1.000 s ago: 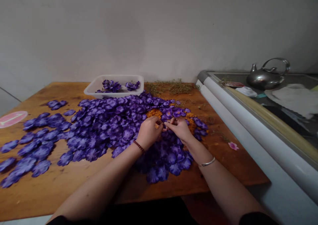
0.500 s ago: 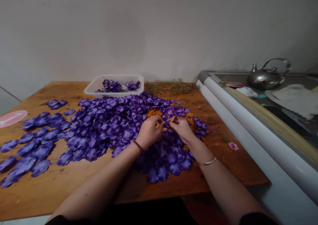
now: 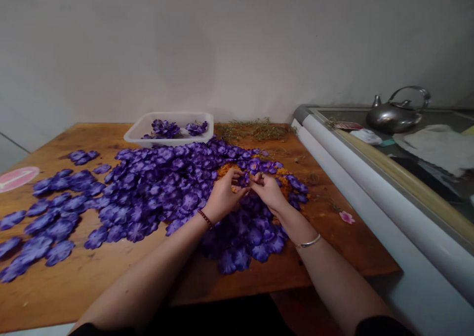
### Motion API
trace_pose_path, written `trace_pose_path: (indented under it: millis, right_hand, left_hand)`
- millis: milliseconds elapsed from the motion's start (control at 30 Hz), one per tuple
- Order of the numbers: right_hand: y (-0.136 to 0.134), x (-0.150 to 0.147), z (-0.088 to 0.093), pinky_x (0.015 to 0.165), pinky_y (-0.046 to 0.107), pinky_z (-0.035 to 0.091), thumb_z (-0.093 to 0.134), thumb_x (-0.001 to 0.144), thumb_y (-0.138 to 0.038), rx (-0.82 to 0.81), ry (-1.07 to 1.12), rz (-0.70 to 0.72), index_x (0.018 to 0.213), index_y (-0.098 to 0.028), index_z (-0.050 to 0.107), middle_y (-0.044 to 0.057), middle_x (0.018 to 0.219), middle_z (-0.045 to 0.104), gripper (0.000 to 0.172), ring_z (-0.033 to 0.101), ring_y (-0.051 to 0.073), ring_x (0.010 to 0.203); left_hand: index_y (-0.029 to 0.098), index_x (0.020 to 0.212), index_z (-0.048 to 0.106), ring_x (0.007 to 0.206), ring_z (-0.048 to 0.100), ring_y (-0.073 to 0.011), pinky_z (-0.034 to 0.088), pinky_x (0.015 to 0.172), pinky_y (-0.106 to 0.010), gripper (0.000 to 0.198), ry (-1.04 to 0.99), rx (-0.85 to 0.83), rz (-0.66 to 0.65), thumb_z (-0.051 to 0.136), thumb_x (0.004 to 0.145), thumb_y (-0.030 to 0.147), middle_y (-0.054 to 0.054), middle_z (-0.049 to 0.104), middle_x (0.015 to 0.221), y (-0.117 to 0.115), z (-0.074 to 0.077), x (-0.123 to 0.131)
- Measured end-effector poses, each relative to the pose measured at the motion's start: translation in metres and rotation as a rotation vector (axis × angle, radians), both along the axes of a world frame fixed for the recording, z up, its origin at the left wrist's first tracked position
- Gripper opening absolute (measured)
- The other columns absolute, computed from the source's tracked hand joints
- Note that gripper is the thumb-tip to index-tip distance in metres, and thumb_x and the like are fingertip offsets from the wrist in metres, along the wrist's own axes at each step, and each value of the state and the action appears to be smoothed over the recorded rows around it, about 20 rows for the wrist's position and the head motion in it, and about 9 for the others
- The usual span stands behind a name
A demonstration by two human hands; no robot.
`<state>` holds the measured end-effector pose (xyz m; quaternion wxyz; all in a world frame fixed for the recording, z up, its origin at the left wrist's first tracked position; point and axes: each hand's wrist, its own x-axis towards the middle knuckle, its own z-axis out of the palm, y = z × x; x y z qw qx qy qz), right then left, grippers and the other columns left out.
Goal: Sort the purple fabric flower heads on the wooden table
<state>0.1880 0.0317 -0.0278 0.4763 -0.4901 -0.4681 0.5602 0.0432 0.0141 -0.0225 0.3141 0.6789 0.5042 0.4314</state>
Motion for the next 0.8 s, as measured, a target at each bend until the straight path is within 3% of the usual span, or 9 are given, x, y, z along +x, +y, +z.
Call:
trace_pose_path:
  millis: [167, 267, 433, 667, 800]
  right_hand:
    - [-0.002, -0.001, 0.001, 0.060, 0.031, 0.052, 0.081, 0.044, -0.050, -0.031, 0.039, 0.035, 0.064, -0.024, 0.039, -0.005, 0.059, 0.061, 0.054, 0.066, 0.020, 0.063]
    - [0.000, 0.002, 0.001, 0.059, 0.031, 0.050, 0.078, 0.051, -0.046, -0.033, 0.001, 0.042, 0.065, -0.024, 0.040, -0.002, 0.063, 0.064, 0.046, 0.067, 0.021, 0.066]
    - [0.010, 0.019, -0.001, 0.059, 0.029, 0.044, 0.071, 0.055, -0.031, 0.175, -0.385, -0.099, 0.056, -0.023, 0.044, -0.005, 0.051, 0.053, 0.029, 0.057, 0.016, 0.056]
    - [0.000, 0.020, 0.004, 0.055, 0.026, 0.041, 0.074, 0.053, -0.024, 0.220, -0.418, 0.306, 0.060, -0.021, 0.050, -0.006, 0.055, 0.053, 0.026, 0.051, 0.012, 0.053]
    - [-0.007, 0.011, 0.002, 0.051, 0.025, 0.041, 0.078, 0.053, -0.026, 0.199, -0.407, 0.414, 0.065, -0.021, 0.053, -0.005, 0.057, 0.055, 0.028, 0.050, 0.012, 0.051]
  left_hand:
    - [0.021, 0.092, 0.051, 0.076, 0.066, -0.0137, 0.051, 0.069, -0.025, 0.024, -0.055, 0.009, 0.101, 0.067, 0.074, 0.020, 0.000, 0.066, 0.079, 0.001, 0.002, -0.001]
    - [0.021, 0.087, 0.048, 0.071, 0.064, -0.0123, 0.049, 0.064, -0.023, 0.022, -0.097, 0.017, 0.125, 0.066, 0.074, 0.021, 0.003, 0.062, 0.073, 0.001, 0.002, -0.003]
    - [0.021, 0.086, 0.042, 0.069, 0.061, -0.0110, 0.047, 0.064, -0.022, 0.027, -0.130, 0.011, 0.127, 0.065, 0.073, 0.021, 0.005, 0.057, 0.072, 0.003, -0.001, -0.003]
    - [0.021, 0.084, 0.041, 0.068, 0.060, -0.0113, 0.044, 0.059, -0.021, 0.024, -0.144, -0.013, 0.166, 0.063, 0.073, 0.021, 0.004, 0.057, 0.072, 0.001, 0.004, -0.002]
    - [0.022, 0.084, 0.040, 0.059, 0.057, -0.0104, 0.042, 0.054, -0.021, 0.024, -0.204, -0.044, 0.204, 0.062, 0.074, 0.026, 0.004, 0.057, 0.070, -0.001, 0.010, -0.003]
